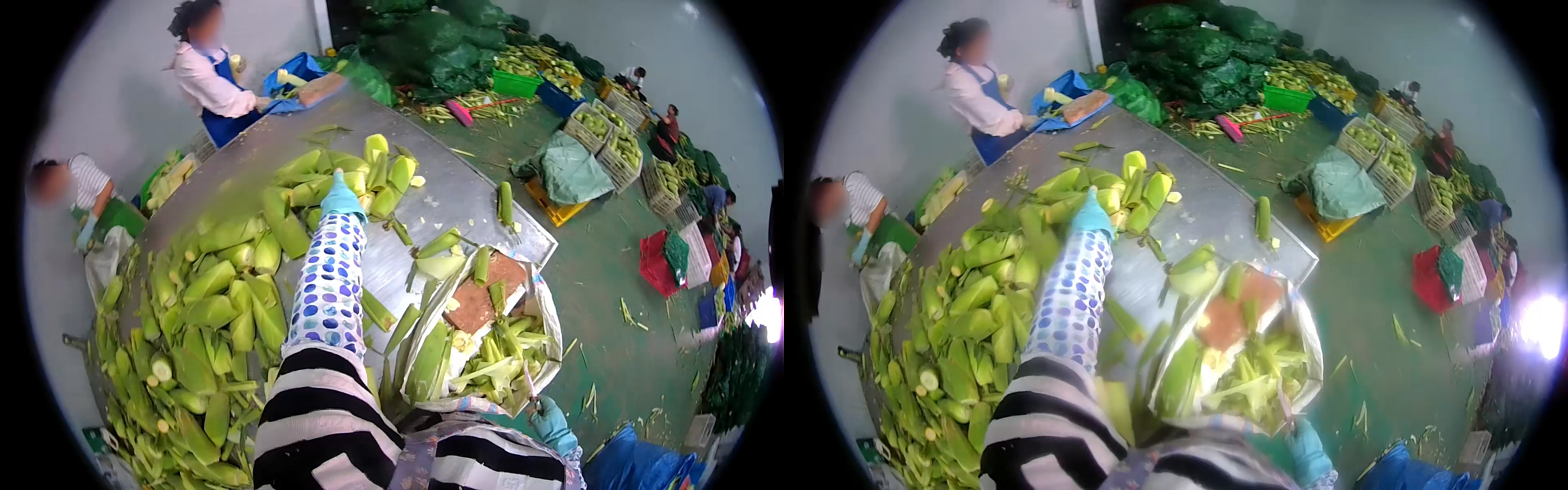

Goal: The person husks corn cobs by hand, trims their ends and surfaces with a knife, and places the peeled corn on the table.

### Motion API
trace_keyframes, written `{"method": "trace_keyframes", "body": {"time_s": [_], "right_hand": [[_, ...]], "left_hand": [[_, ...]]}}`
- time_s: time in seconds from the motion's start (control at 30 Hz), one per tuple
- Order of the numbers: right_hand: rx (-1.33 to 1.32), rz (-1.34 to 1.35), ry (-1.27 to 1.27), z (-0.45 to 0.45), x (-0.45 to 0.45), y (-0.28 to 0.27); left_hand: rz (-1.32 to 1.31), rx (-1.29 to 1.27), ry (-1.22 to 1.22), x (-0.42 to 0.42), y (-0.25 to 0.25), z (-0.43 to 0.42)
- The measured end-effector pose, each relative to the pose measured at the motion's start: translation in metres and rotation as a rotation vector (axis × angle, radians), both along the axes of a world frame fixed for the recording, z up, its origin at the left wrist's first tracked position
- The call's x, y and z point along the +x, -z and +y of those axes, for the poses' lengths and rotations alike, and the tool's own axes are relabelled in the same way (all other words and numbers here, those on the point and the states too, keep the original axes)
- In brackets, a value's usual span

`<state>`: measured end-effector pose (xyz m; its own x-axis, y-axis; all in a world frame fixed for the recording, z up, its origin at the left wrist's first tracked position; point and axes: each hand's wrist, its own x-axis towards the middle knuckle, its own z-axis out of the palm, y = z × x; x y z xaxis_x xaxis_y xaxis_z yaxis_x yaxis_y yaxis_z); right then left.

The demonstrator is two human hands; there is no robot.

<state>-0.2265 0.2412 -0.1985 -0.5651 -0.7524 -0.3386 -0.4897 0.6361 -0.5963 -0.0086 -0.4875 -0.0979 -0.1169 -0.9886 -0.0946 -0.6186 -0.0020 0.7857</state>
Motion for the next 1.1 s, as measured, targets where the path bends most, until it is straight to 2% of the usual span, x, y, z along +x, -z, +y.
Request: {"method": "trace_keyframes", "body": {"time_s": [0.1, 0.17, 0.23, 0.3, 0.33, 0.37, 0.43, 0.47, 0.5, 0.53, 0.57, 0.63, 0.67, 0.7, 0.77, 0.8, 0.83, 0.93, 1.0, 1.03, 1.1], "right_hand": [[0.053, -0.080, 0.043, 0.001, 0.019, -0.016], [0.096, -0.087, 0.057, -0.006, 0.025, -0.027], [0.026, -0.100, -0.026, -0.013, 0.020, -0.019], [0.012, 0.029, -0.062, -0.078, 0.037, -0.091], [-0.048, 0.064, -0.077, -0.096, 0.039, -0.105], [-0.039, 0.033, -0.068, -0.117, 0.039, -0.120], [-0.238, -0.014, -0.140, -0.151, 0.032, -0.130], [-0.327, -0.072, -0.198, -0.176, 0.036, -0.158], [-0.543, -0.040, -0.266, -0.200, 0.043, -0.181], [-0.492, -0.024, -0.308, -0.215, 0.046, -0.202], [-0.429, 0.051, -0.340, -0.222, 0.045, -0.206], [-0.587, 0.177, -0.449, -0.232, 0.047, -0.207], [-0.534, 0.173, -0.502, -0.231, 0.048, -0.219], [-0.485, 0.173, -0.555, -0.230, 0.049, -0.232], [-0.710, 0.186, -0.595, -0.228, 0.049, -0.226], [-0.646, 0.163, -0.578, -0.223, 0.046, -0.221], [-0.732, 0.246, -0.594, -0.220, 0.044, -0.215], [-0.702, 0.173, -0.580, -0.201, 0.040, -0.214], [-0.745, 0.223, -0.545, -0.196, 0.039, -0.213], [-0.747, 0.217, -0.543, -0.193, 0.040, -0.216], [-0.564, 0.073, -0.511, -0.190, 0.040, -0.227]], "left_hand": [[0.372, 0.198, -0.211, -0.011, 0.017, -0.008], [1.212, 0.484, -0.509, -0.017, -0.053, 0.046], [1.158, 0.497, -0.523, -0.017, -0.042, 0.043], [1.387, 0.684, -0.308, -0.014, -0.045, 0.067], [1.410, 0.812, -0.164, -0.012, -0.036, 0.073], [1.404, 0.811, -0.026, -0.009, -0.037, 0.092], [1.369, 0.960, 0.135, -0.011, -0.044, 0.130], [1.343, 0.985, 0.147, -0.013, -0.055, 0.154], [1.317, 1.013, 0.160, -0.016, -0.071, 0.180], [1.352, 1.073, 0.133, -0.018, -0.090, 0.209], [1.403, 1.094, 0.236, -0.022, -0.094, 0.229], [1.428, 1.176, 0.257, -0.033, -0.094, 0.264], [1.404, 1.248, 0.308, -0.032, -0.094, 0.279], [1.402, 1.248, 0.298, -0.032, -0.098, 0.295], [1.378, 1.304, 0.291, -0.037, -0.106, 0.327], [1.450, 1.383, 0.232, -0.042, -0.099, 0.336], [1.445, 1.385, 0.221, -0.042, -0.098, 0.347], [1.457, 1.335, 0.262, -0.048, -0.107, 0.375], [1.447, 1.298, 0.245, -0.048, -0.101, 0.387], [1.439, 1.261, 0.230, -0.048, -0.100, 0.394], [1.417, 1.245, 0.182, -0.047, -0.103, 0.406]]}}
